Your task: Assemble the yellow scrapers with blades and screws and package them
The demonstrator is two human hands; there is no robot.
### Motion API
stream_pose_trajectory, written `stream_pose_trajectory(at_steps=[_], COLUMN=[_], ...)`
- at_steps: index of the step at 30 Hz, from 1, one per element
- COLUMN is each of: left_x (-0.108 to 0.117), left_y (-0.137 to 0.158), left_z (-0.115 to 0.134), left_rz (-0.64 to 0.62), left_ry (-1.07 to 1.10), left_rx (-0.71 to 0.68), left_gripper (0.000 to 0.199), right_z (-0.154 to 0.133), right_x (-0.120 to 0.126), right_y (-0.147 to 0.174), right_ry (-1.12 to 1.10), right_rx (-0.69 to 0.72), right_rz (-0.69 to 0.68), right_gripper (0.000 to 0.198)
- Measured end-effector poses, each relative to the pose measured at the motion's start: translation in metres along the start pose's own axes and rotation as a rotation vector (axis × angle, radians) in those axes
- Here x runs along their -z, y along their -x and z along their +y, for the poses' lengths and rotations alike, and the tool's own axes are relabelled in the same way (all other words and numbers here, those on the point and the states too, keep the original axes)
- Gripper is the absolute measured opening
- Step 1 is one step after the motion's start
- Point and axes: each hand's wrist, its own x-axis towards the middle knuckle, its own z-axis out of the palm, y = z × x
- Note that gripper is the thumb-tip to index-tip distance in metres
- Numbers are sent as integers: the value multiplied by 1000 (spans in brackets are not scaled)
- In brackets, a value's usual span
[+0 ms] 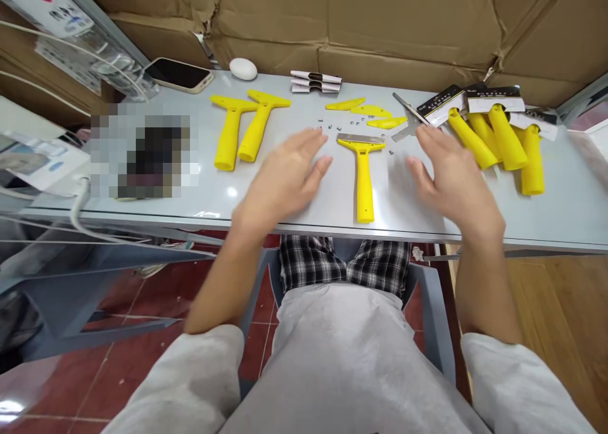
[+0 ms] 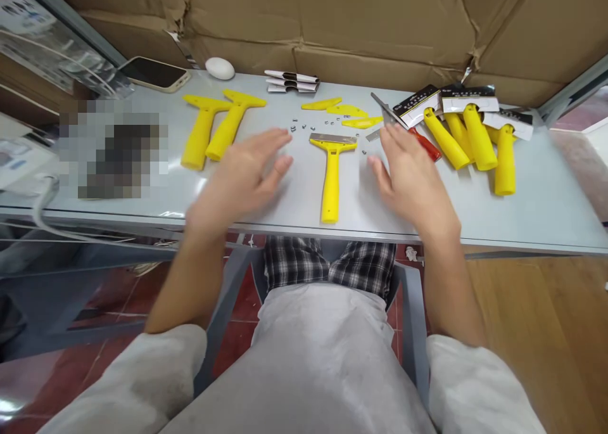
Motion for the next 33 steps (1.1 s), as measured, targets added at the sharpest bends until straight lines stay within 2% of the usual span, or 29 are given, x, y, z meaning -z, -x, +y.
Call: stream_pose_trajectory(at_steps=[4, 7, 11, 16, 33], left_x=[-35, -43, -43, -45, -47], left_y=[18, 18, 18, 20, 20], left_z=[16, 22, 24, 22, 20], left_rz=[-60, -87, -88, -78, -56], left_ry=[-75, -113, -143, -153, -117], left_rx=[22, 65, 65, 53, 46], left_gripper=[66, 67, 66, 68, 68], right_z=[-6, -13, -19, -22, -24], right_x=[-40, -53, -52, -48, -44], right_y=[28, 31, 30, 29, 27], right_ry=[-90, -74, -36, 1, -10], right_rx=[-67, -105, -106, -140, -127], right_rz=[-144, -181, -173, -238, -222], right_gripper=[88, 90, 85, 84, 84])
